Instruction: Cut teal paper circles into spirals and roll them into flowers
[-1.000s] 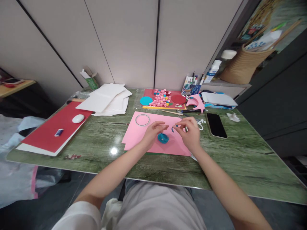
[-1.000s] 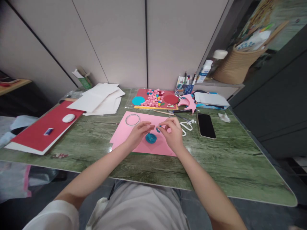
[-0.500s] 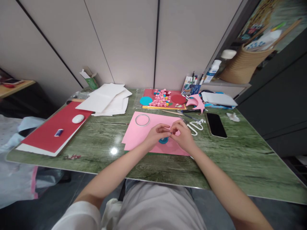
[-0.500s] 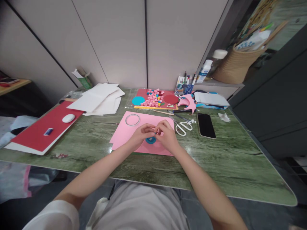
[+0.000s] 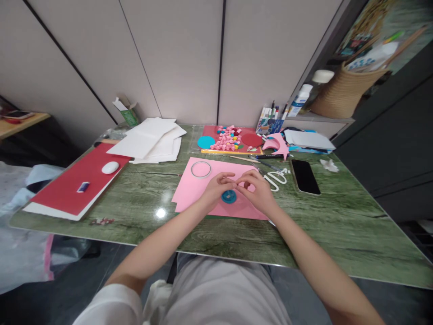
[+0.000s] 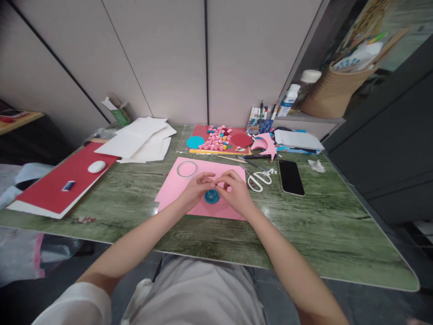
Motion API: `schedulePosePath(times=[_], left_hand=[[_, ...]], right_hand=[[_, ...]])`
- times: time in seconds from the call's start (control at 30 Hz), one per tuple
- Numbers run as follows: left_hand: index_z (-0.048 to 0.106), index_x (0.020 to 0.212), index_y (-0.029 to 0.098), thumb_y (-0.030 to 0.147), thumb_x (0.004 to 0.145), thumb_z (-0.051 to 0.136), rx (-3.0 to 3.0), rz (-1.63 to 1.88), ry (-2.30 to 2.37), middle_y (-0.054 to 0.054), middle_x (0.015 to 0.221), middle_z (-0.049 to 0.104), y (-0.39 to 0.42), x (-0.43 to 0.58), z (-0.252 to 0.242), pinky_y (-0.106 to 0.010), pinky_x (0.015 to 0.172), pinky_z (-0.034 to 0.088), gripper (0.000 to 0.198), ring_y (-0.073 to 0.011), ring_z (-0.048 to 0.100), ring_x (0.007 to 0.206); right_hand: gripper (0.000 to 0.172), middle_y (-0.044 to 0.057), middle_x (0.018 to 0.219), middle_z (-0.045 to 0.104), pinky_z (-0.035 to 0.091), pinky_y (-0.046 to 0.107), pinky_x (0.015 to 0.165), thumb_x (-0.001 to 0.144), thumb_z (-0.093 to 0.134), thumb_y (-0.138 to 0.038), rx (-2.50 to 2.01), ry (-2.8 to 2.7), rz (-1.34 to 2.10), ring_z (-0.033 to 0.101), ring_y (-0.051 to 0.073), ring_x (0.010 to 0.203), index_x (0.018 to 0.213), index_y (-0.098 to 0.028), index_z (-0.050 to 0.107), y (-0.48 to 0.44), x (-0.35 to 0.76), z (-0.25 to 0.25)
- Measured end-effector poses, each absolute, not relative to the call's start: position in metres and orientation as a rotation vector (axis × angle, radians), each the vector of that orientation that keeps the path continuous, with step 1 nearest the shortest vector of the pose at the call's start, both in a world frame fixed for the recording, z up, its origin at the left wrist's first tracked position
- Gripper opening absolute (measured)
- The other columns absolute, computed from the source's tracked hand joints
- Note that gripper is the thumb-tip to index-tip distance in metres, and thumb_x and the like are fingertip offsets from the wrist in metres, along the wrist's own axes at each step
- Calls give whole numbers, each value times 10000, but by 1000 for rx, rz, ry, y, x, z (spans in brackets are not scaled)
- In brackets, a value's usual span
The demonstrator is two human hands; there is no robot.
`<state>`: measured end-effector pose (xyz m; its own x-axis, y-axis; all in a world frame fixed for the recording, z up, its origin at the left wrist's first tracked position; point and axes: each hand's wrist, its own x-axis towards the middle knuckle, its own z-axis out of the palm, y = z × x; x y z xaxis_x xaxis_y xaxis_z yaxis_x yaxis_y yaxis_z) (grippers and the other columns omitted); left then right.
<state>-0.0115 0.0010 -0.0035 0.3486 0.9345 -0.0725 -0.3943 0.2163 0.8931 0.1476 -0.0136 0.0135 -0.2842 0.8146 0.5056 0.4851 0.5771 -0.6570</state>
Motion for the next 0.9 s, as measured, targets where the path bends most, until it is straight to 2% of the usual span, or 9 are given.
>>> schedulePosePath(times=[0.23, 0.43, 0.6, 0.9], left_hand=[[543, 1011, 154, 131, 603, 674, 953, 1061, 719, -4, 706, 636, -1, -10, 1, -239, 677, 405, 429, -107, 585, 679], [540, 999, 150, 152, 606, 684, 963, 1046, 721, -26, 755, 648, -4, -8, 2, -245, 687, 404, 418, -116, 588, 706], [546, 991, 143, 182, 604, 694, 977, 1021, 703, -23, 736, 636, -4, -7, 1, -229, 645, 395, 417, -105, 574, 676], [567, 926, 148, 189, 561, 726, 1020, 990, 705, -16, 727, 629, -4, -4, -4, -250, 670, 414, 401, -115, 573, 688]], right_hand=[[266, 49, 931, 513, 473, 320, 726, 825, 506, -163, -974, -2032, 503, 520, 174, 879, 1026, -293, 620, -11, 146, 8], [156, 35, 910, 500, 477, 298, 652, 785, 569, -185, -1008, -1949, 485, 522, 132, 716, 895, -257, 652, -12, 147, 9], [29, 18, 869, 484, 461, 271, 597, 744, 605, -176, -1042, -1880, 497, 484, 96, 611, 747, -205, 606, -14, 145, 15], [115, 4, 785, 444, 438, 258, 572, 718, 597, -154, -1027, -1918, 531, 472, 117, 634, 679, -197, 497, -14, 144, 14]])
